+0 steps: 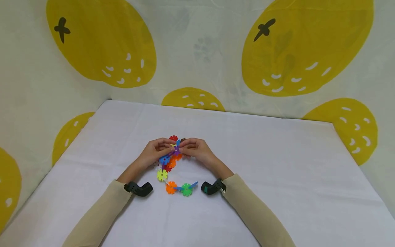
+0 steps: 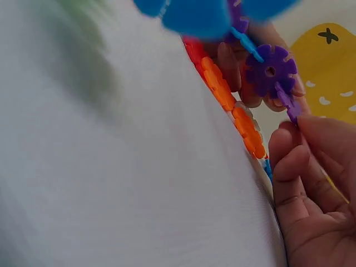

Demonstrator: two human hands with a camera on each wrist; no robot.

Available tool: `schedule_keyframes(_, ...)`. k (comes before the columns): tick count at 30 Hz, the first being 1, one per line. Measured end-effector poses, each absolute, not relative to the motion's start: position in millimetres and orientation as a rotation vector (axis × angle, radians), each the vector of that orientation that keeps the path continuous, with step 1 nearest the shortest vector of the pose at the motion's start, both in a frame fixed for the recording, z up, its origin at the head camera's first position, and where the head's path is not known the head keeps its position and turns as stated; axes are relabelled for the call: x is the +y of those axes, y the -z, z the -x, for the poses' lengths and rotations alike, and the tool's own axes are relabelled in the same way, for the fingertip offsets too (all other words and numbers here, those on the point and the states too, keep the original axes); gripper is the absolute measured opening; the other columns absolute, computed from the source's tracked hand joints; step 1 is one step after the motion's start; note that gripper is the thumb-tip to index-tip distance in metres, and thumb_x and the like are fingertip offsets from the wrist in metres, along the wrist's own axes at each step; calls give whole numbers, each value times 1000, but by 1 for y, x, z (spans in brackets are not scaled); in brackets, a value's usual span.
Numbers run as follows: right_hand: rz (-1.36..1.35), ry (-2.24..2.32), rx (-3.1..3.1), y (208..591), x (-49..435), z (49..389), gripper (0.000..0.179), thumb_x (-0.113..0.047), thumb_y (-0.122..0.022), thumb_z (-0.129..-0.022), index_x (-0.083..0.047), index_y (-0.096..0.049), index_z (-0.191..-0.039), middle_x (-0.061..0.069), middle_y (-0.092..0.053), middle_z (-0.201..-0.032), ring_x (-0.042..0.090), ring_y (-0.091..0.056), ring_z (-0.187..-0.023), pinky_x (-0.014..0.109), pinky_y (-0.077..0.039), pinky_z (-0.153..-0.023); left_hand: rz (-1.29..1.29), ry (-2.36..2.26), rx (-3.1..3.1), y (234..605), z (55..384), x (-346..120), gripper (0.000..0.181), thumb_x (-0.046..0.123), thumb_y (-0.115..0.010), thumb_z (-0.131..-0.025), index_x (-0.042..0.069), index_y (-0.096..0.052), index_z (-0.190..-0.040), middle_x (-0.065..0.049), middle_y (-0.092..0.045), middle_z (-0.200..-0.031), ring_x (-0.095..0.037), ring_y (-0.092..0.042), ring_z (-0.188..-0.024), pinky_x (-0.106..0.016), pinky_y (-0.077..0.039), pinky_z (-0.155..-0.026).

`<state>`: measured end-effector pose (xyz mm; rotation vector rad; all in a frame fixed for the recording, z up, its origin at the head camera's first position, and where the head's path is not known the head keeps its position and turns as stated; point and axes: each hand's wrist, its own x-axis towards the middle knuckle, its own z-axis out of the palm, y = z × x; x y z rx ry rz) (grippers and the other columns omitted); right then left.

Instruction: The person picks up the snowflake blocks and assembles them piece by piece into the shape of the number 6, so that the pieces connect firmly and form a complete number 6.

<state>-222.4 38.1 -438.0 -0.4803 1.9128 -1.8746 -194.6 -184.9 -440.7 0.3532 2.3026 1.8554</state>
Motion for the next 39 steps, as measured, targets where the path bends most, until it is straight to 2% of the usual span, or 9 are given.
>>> schedule_keyframes(5, 535, 1739, 2090, 441, 38, 223, 21, -12, -65, -94, 2, -67, -110, 4, -67, -83, 13, -59, -66, 21, -49, -62, -345, -1798, 2354, 439, 194, -186, 31, 19, -66, -95, 1, -66, -119, -13, -70, -106, -13, -66, -85, -19, -52, -81)
schedule_keyframes(9, 699, 1526, 2298, 445, 39, 224, 26, -15, -74, -87, -3, -72, -110, 5, -63, -95, 12, -56, -72, 21, -47, -65, -341, -1796, 2351, 438, 193, -187, 29, 17, -64, -95, -1, -66, -119, -15, -70, -107, -12, -65, -85, -19, -52, -81)
schedule_keyframes(12, 854, 1418, 2384, 445, 38, 224, 30, -16, -79, -83, -2, -72, -109, 9, -57, -101, 13, -53, -74, 20, -46, -66, -340, -1812, 2337, 438, 193, -188, 29, 16, -64, -95, -2, -66, -119, -14, -70, -107, -12, -66, -86, -20, -53, -81)
schedule_keyframes(16, 925, 1397, 2402, 443, 38, 222, 29, -14, -80, -82, 0, -72, -107, 9, -57, -100, 11, -52, -71, 18, -45, -64, -330, -1815, 2334, 439, 192, -188, 29, 18, -65, -95, 0, -66, -118, -8, -71, -102, -12, -66, -84, -20, -53, -80)
schedule_keyframes(24, 749, 1535, 2236, 446, 42, 224, 17, -14, -71, -89, -4, -70, -102, 4, -65, -78, 13, -57, -63, 21, -47, -59, -315, -1800, 2365, 440, 193, -187, 29, 21, -66, -95, 3, -68, -117, -5, -71, -103, -15, -64, -84, -19, -52, -80)
schedule_keyframes(29, 631, 1615, 2101, 445, 43, 226, 16, -13, -69, -92, -1, -67, -102, 7, -66, -74, 17, -58, -60, 23, -48, -58, -307, -1782, 2388, 442, 194, -188, 29, 23, -65, -95, 5, -68, -117, -5, -70, -103, -16, -63, -86, -19, -52, -81)
schedule_keyframes(39, 551, 1833, 1949, 442, 45, 225, 10, -2, -62, -93, 4, -59, -101, 5, -65, -75, 15, -60, -63, 22, -48, -59, -293, -1810, 2377, 443, 195, -188, 30, 23, -65, -95, 2, -67, -117, -11, -70, -107, -13, -64, -88, -19, -51, -83)
